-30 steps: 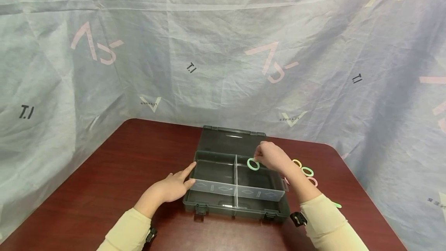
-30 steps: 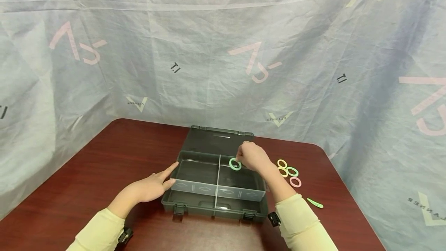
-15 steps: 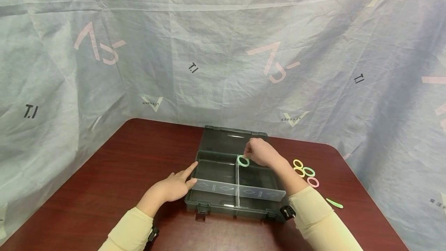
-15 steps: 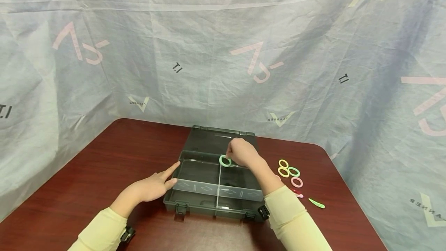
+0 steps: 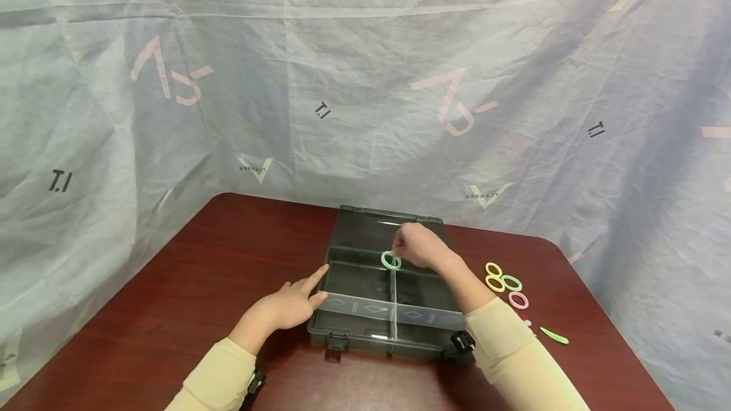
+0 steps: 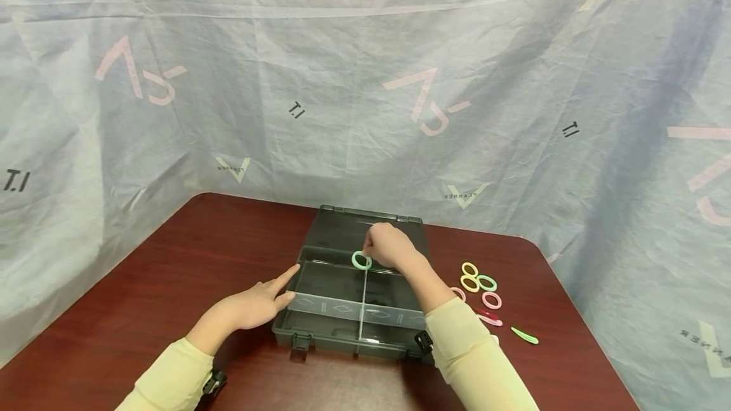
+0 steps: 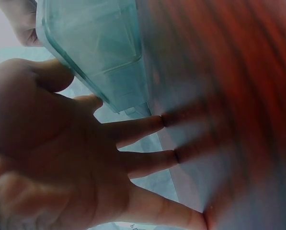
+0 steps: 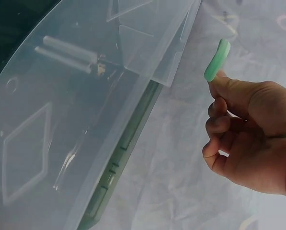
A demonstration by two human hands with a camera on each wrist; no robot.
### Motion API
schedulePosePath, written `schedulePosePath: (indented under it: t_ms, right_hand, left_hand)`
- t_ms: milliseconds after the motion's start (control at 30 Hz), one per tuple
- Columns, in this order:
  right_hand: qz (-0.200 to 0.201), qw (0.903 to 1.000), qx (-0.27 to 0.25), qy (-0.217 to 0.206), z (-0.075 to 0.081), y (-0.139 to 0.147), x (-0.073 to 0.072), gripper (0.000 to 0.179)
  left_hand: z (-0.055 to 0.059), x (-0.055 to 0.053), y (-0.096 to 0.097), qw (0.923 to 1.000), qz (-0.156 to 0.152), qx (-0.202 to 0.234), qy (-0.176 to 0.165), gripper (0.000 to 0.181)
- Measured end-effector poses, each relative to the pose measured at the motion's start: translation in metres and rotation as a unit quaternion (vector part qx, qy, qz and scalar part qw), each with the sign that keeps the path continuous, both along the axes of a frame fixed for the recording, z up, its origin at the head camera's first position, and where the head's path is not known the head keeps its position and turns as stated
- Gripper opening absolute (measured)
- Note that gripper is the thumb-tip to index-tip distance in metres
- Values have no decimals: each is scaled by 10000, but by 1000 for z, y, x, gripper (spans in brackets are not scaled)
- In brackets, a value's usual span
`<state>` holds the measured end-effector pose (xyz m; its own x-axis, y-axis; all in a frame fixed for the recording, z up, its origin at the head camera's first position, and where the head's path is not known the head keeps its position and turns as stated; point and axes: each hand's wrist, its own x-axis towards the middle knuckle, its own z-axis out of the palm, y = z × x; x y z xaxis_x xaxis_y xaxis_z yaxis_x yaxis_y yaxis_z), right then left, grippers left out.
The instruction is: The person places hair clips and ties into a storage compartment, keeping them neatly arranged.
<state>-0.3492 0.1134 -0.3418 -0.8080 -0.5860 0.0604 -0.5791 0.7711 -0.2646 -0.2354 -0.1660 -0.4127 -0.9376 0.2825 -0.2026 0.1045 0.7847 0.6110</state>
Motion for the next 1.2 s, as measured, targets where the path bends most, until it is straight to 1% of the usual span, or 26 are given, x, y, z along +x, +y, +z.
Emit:
schedulePosePath:
  t_ms: [367, 667, 833, 1033, 1200]
  right_hand:
    - [156, 9999, 20, 42, -2, -16, -7, 9]
    - [177, 9998, 28, -37, -10, -29, -16, 9]
    - [220, 9997, 49, -114, -12, -40, -14, 10]
    - [262, 9996, 92, -26, -13, -52, -15, 14]
    - [241, 9997, 95, -40, -16, -60, -17, 17]
  left_hand:
    - [5, 3, 1, 10000, 55, -63, 4, 64]
    - [1, 1, 0, 9999, 83, -138, -9, 64]
    - [0, -1, 1, 9999, 76, -152, -12, 64]
    - [0, -1, 1, 9998, 122, -167, -4, 63]
    - [0, 0, 1, 9998, 123, -162, 13, 62]
